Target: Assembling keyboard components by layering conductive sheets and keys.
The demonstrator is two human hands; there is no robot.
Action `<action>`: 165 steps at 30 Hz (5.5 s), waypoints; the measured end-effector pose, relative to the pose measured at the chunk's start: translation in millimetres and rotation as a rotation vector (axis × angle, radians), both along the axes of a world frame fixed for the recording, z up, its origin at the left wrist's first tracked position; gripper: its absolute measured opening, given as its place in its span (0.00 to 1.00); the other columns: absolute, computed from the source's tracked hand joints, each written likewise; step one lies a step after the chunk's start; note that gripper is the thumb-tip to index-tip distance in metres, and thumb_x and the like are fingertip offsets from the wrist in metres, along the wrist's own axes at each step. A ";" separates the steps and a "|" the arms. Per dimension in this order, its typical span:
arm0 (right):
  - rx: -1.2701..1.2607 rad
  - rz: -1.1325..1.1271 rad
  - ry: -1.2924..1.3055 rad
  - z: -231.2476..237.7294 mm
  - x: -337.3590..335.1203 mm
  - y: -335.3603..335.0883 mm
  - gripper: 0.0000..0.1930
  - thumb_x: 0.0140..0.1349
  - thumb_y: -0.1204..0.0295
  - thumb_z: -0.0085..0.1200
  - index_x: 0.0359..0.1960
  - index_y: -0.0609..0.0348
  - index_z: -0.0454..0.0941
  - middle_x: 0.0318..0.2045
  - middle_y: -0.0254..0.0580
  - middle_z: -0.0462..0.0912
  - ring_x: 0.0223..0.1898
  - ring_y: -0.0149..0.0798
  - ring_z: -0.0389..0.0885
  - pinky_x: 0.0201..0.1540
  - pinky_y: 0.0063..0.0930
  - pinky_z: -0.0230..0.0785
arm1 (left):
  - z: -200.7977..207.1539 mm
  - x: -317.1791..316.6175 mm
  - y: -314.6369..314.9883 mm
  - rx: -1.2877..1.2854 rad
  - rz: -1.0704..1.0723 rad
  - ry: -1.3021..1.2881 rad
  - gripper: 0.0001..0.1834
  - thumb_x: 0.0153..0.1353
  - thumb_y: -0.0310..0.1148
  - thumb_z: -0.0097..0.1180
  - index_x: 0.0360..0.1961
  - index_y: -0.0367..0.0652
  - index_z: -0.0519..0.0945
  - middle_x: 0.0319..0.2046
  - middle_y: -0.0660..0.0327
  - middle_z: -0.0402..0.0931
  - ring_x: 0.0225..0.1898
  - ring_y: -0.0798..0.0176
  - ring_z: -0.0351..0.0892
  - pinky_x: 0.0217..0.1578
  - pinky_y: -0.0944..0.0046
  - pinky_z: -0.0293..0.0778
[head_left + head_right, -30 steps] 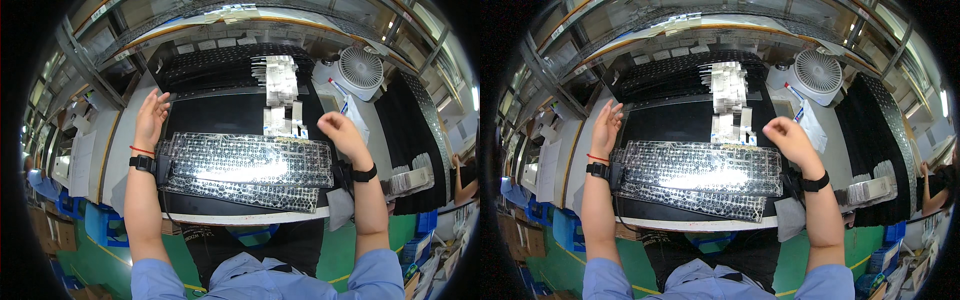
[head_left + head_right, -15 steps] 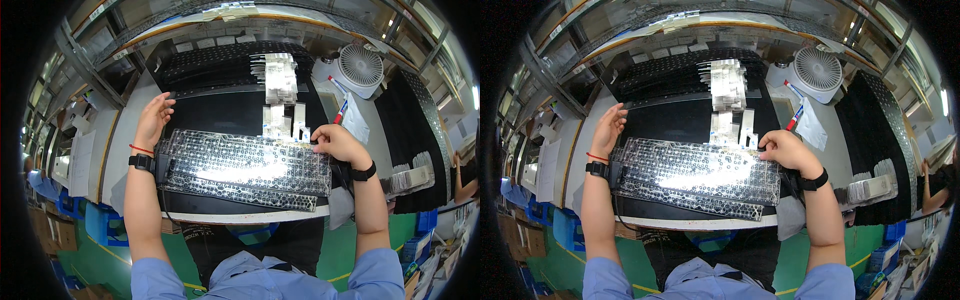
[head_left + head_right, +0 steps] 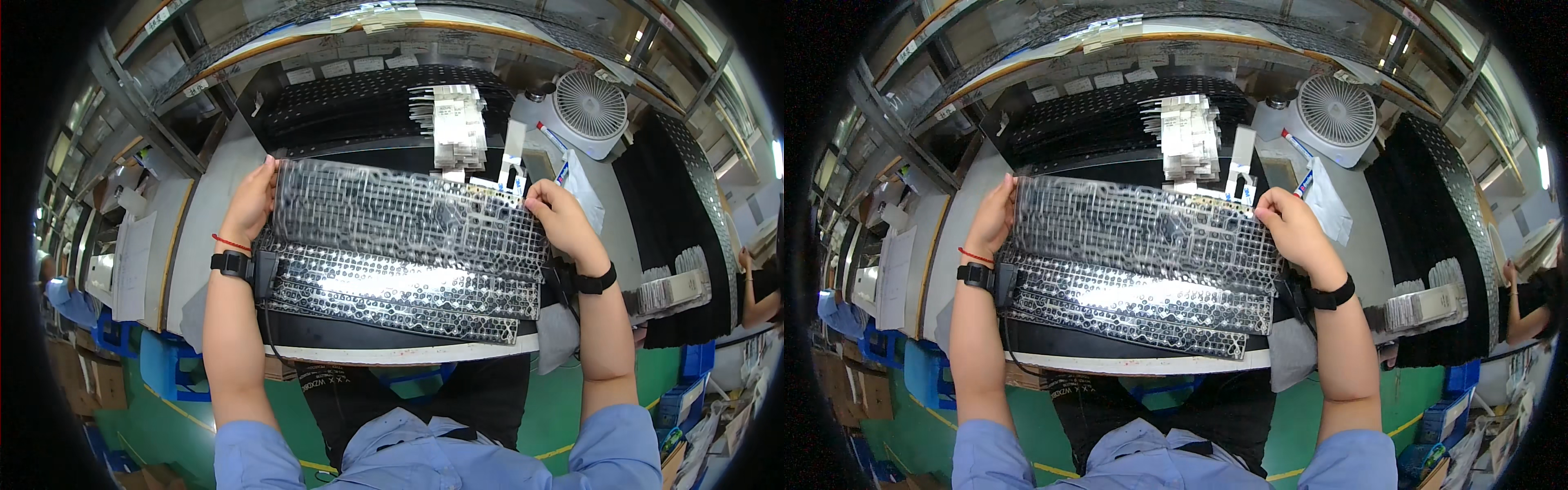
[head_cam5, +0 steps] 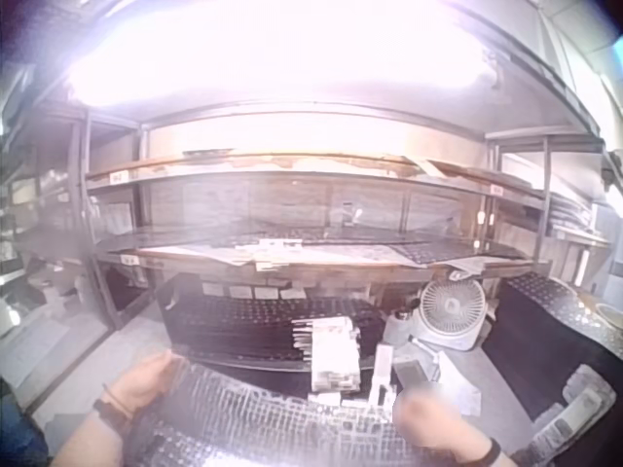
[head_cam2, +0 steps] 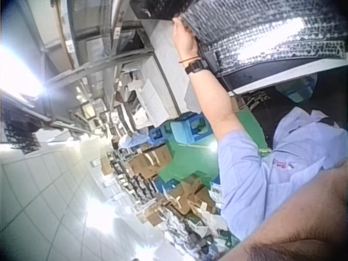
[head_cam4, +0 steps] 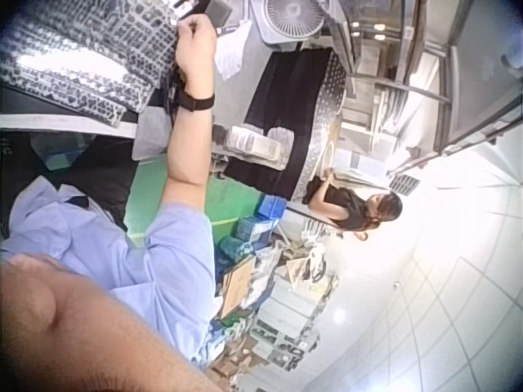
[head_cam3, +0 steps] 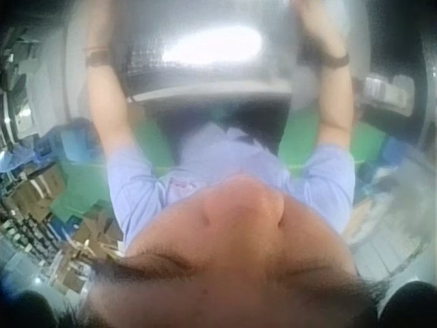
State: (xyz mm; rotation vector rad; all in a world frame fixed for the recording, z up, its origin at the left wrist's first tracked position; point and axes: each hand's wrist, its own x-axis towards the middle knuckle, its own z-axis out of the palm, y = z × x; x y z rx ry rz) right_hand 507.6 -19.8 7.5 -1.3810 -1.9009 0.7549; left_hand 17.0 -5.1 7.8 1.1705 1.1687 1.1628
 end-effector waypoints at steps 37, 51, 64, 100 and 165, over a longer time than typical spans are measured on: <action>-0.215 0.262 1.004 19.6 -72.3 -56.2 0.15 0.71 0.75 0.45 0.57 0.66 0.66 0.50 0.43 0.79 0.49 0.28 0.78 0.52 0.24 0.71 | 42.1 159.9 -86.9 1.128 -0.251 1.140 0.33 0.30 0.33 0.74 0.46 0.64 0.84 0.51 0.65 0.71 0.51 0.56 0.65 0.52 0.54 0.61; -0.239 0.318 1.009 18.9 -76.3 -59.4 0.16 0.71 0.74 0.45 0.58 0.66 0.64 0.52 0.43 0.77 0.51 0.30 0.77 0.56 0.27 0.70 | 41.1 156.9 -87.7 1.349 -0.185 1.021 0.22 0.31 0.28 0.67 0.35 0.56 0.86 0.39 0.71 0.77 0.41 0.62 0.70 0.43 0.57 0.62; -0.221 0.346 1.014 17.2 -78.2 -64.1 0.16 0.71 0.75 0.44 0.58 0.66 0.64 0.52 0.44 0.77 0.52 0.30 0.76 0.56 0.28 0.69 | 42.5 153.4 -89.3 1.398 -0.139 0.991 0.13 0.33 0.33 0.66 0.27 0.52 0.85 0.32 0.76 0.78 0.37 0.67 0.71 0.41 0.61 0.61; -0.213 0.328 1.013 17.0 -71.6 -55.9 0.15 0.69 0.78 0.46 0.56 0.67 0.66 0.50 0.43 0.78 0.51 0.30 0.77 0.55 0.27 0.70 | 44.2 157.4 -93.1 1.030 -0.061 1.263 0.32 0.36 0.20 0.65 0.48 0.54 0.83 0.55 0.64 0.72 0.53 0.54 0.67 0.54 0.55 0.59; -0.002 -0.006 0.798 10.2 -1.7 9.8 0.11 0.72 0.73 0.45 0.52 0.64 0.71 0.44 0.39 0.82 0.42 0.26 0.80 0.46 0.22 0.72 | -16.1 -0.7 12.9 0.180 0.185 0.045 0.10 0.69 0.37 0.52 0.43 0.43 0.80 0.28 0.75 0.74 0.27 0.80 0.66 0.30 0.77 0.63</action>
